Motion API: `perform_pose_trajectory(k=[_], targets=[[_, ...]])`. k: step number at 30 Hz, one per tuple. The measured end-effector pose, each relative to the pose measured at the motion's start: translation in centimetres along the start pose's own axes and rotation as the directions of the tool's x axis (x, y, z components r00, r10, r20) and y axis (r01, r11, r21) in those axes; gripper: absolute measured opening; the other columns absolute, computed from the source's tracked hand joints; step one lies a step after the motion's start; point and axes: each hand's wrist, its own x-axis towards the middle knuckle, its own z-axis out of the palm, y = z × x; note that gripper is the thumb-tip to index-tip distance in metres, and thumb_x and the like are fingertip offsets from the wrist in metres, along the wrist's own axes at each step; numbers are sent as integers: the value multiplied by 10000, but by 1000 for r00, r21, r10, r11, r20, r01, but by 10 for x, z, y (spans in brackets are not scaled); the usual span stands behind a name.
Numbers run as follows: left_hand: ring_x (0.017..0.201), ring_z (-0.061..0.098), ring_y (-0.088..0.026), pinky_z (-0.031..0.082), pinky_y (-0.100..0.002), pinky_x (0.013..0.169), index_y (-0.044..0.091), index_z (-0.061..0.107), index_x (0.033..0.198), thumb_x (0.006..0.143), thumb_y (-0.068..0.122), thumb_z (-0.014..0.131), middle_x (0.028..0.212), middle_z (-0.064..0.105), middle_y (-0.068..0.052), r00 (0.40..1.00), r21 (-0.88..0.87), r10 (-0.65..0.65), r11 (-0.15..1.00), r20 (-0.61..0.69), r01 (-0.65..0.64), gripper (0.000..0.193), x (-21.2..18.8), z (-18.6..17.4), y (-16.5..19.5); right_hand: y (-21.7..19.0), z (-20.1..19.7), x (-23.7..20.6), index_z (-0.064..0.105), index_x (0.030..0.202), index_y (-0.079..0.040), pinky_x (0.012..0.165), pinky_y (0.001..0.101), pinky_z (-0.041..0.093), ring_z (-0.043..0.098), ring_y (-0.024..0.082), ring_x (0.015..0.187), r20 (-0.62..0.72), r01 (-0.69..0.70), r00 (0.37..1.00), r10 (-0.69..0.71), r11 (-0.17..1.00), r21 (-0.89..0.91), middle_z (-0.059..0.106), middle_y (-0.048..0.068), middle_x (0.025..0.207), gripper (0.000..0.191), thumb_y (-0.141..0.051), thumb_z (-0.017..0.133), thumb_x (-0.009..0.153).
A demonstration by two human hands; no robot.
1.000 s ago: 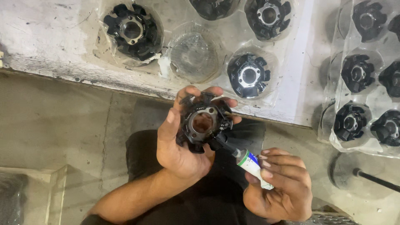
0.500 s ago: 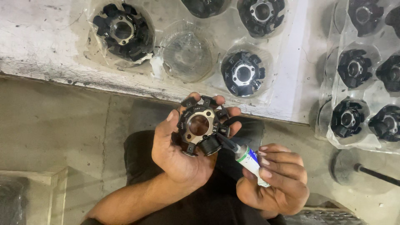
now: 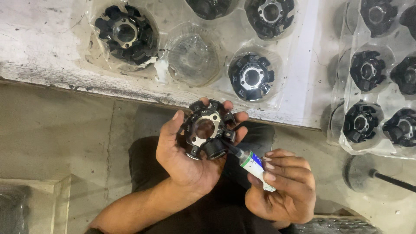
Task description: The person picks small black rotor-like components from plastic trays, squeezes liquid from a tube onto each component, and places the treated components back into the tray cells, repeating this cycle across multiple trays on the workbench.
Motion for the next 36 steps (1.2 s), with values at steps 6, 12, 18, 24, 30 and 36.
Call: perform_pose_trajectory(k=[6, 12, 18, 24, 30, 36], targets=[[1208, 611, -409, 593, -545, 968, 51, 578, 1292, 1106, 447, 485, 1286, 600, -194, 882, 308, 195, 886, 429, -346, 448, 20, 6, 41, 8, 14, -5, 587, 1080, -40, 762, 362, 611, 656, 214, 783, -330, -56, 925, 187, 928, 367, 643, 91, 936, 287, -116, 823, 935], [919, 686, -302, 594, -401, 814, 53, 613, 1217, 1120, 176, 531, 1188, 682, -90, 793, 808, 173, -37, 584, -587, 176, 93, 33, 99, 18, -10, -6, 567, 1131, -4, 809, 324, 493, 600, 201, 817, -76, -261, 805, 589, 465, 846, 607, 107, 978, 223, -75, 764, 1055], [1021, 657, -331, 544, -445, 857, 69, 759, 1153, 906, -2, 648, 1113, 698, -118, 644, 145, -290, -833, 708, -534, 280, 98, 73, 102, 34, -11, 2, 601, 1238, -48, 896, 385, 441, 532, 235, 973, 286, -297, 649, 705, -112, 948, 652, 118, 1099, 208, -145, 639, 1058], [1265, 559, -314, 459, -495, 1089, 59, 728, 1243, 969, 62, 692, 1259, 695, -95, 522, 31, -352, -807, 777, -589, 277, 87, 78, 81, 40, -13, 4, 606, 1256, -23, 911, 367, 427, 522, 234, 997, 452, -246, 556, 698, -381, 891, 638, 106, 1076, 219, -161, 607, 1086], [1454, 371, -421, 236, -660, 1232, 72, 700, 1127, 957, 230, 728, 1361, 595, -189, 630, 166, -372, -760, 682, -628, 234, 96, 47, 41, 41, -14, 2, 616, 1230, -11, 935, 385, 442, 521, 246, 1010, 476, -251, 532, 701, -406, 879, 614, 118, 1084, 219, -128, 588, 1047], [1533, 53, -557, 32, -773, 1187, 31, 691, 1169, 988, 410, 696, 1577, 355, -366, 636, 60, -469, -775, 613, -629, 420, 100, 33, 29, 43, -16, -3, 594, 1223, 25, 913, 401, 482, 591, 249, 994, 433, -337, 491, 756, -294, 895, 645, 148, 1124, 235, -152, 563, 1071]])
